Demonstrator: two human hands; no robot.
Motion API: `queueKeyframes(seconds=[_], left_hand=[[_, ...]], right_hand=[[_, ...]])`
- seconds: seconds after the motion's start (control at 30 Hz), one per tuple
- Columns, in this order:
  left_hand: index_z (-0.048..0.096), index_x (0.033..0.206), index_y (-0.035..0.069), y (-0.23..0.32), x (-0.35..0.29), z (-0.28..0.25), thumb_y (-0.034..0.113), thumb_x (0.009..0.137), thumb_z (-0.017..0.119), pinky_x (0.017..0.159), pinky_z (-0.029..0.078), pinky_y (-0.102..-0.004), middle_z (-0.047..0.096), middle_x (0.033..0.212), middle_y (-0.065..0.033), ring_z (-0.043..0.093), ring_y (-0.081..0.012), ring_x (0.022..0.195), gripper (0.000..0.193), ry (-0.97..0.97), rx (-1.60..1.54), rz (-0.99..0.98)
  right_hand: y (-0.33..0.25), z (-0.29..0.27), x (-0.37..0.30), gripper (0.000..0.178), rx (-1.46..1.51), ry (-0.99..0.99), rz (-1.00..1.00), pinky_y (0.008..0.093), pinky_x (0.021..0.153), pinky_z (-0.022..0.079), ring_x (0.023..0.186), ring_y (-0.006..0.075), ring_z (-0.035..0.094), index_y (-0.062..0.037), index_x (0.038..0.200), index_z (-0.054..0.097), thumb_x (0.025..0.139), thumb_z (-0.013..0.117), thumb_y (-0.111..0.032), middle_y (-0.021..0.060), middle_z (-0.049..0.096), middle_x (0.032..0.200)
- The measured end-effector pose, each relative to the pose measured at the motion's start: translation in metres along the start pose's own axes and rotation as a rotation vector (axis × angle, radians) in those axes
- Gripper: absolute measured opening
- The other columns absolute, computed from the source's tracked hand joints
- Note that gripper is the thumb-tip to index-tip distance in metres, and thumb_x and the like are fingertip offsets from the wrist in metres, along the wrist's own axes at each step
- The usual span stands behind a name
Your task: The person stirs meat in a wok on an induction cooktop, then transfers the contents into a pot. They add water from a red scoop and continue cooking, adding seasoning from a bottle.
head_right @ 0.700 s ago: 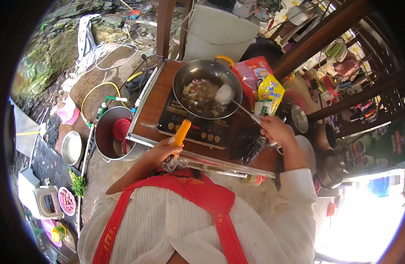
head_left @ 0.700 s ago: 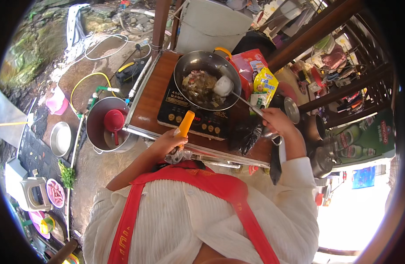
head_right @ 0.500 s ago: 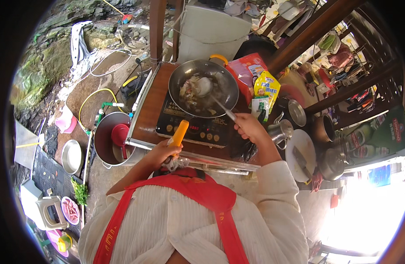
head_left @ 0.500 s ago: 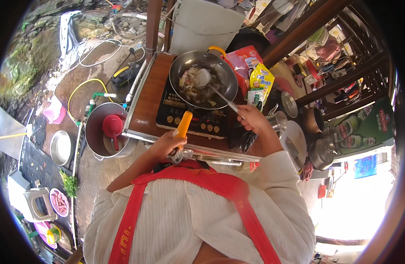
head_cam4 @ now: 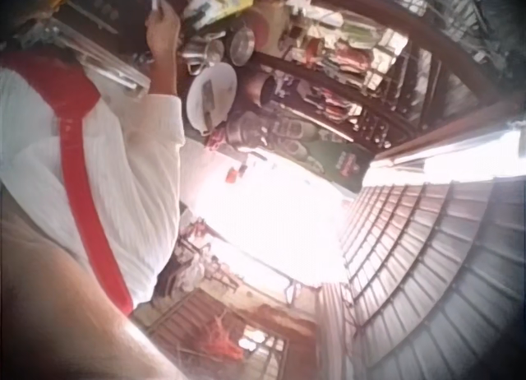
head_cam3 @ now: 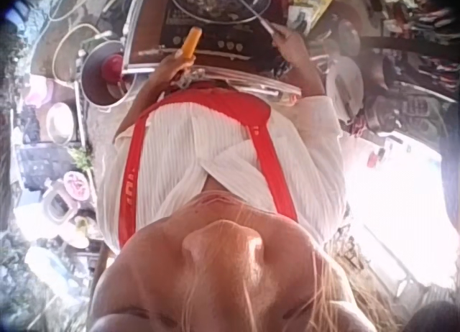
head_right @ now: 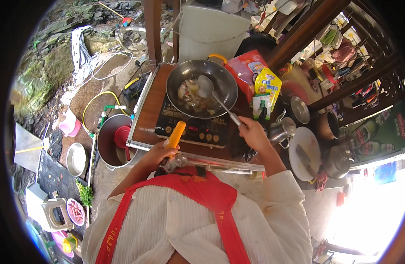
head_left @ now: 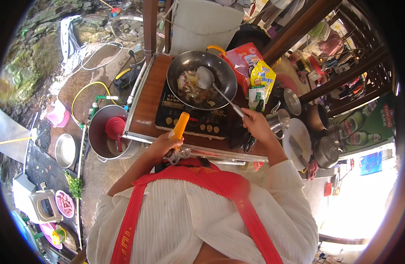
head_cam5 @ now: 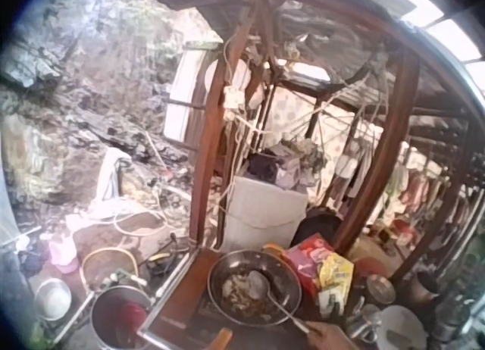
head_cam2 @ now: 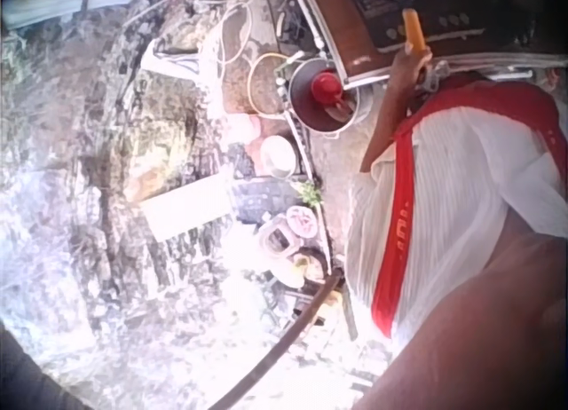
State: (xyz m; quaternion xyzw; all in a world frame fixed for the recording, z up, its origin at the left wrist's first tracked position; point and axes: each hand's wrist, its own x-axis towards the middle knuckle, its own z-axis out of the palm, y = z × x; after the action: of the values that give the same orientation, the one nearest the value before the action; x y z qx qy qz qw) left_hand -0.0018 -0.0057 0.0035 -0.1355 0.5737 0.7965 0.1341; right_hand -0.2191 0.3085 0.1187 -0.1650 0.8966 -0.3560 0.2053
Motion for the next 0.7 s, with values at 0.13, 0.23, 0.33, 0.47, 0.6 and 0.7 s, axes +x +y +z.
queueKeyframes(seconds=[0.13,0.23,0.33,0.47,0.6,0.7], left_hand=[[0.066,0.117,0.003,-0.004,0.000,0.000,0.025,0.098,0.072,0.073,0.046,-0.0261,0.064,0.089,-0.0003,0.059,-0.0087,0.079,0.030,0.017,-0.042,-0.020],[0.067,0.119,0.005,-0.003,0.000,0.003,0.022,0.097,0.072,0.069,0.045,-0.0246,0.063,0.088,-0.0003,0.058,-0.0079,0.077,0.028,0.041,-0.063,-0.030],[0.067,0.119,0.006,-0.001,-0.001,0.003,0.020,0.096,0.071,0.064,0.043,-0.0232,0.062,0.086,-0.0001,0.057,-0.0071,0.073,0.028,0.045,-0.073,-0.045],[0.067,0.120,0.006,0.000,-0.001,0.001,0.022,0.096,0.071,0.063,0.041,-0.0230,0.062,0.085,0.0001,0.056,-0.0070,0.071,0.029,0.027,-0.112,-0.022],[0.066,0.120,0.003,0.002,-0.004,-0.002,0.023,0.097,0.072,0.071,0.046,-0.0252,0.064,0.088,-0.0003,0.060,-0.0083,0.079,0.031,0.028,-0.100,-0.071],[0.065,0.120,0.003,0.003,-0.004,-0.002,0.024,0.097,0.071,0.069,0.045,-0.0246,0.063,0.087,-0.0002,0.059,-0.0080,0.077,0.031,0.030,-0.104,-0.055]], right_hand=[[0.005,0.019,-0.036,0.045,-0.006,0.021,-0.125,0.0321,0.073,0.053,0.077,0.0152,0.066,-0.0021,0.144,0.060,0.101,0.063,-0.016,0.0106,0.070,0.085],[0.012,0.030,-0.037,0.046,0.026,-0.029,-0.089,0.0302,0.072,0.052,0.076,0.0126,0.064,-0.0039,0.146,0.059,0.102,0.063,-0.014,0.0077,0.068,0.084],[0.023,0.023,-0.021,0.049,-0.111,0.075,-0.087,0.0313,0.072,0.053,0.075,0.0134,0.065,-0.0061,0.148,0.058,0.101,0.064,-0.017,0.0099,0.070,0.085],[0.031,0.009,-0.004,0.045,-0.273,0.257,-0.129,0.0476,0.087,0.057,0.099,0.0440,0.072,-0.0034,0.141,0.062,0.099,0.059,-0.018,0.0288,0.073,0.109],[0.022,0.004,-0.011,0.046,-0.428,0.279,-0.152,0.0503,0.087,0.056,0.098,0.0455,0.071,-0.0060,0.142,0.061,0.098,0.059,-0.019,0.0284,0.073,0.108],[0.010,-0.001,-0.042,0.045,-0.225,0.156,-0.101,0.0482,0.086,0.056,0.098,0.0437,0.071,-0.0072,0.143,0.061,0.098,0.060,-0.015,0.0262,0.073,0.108]])
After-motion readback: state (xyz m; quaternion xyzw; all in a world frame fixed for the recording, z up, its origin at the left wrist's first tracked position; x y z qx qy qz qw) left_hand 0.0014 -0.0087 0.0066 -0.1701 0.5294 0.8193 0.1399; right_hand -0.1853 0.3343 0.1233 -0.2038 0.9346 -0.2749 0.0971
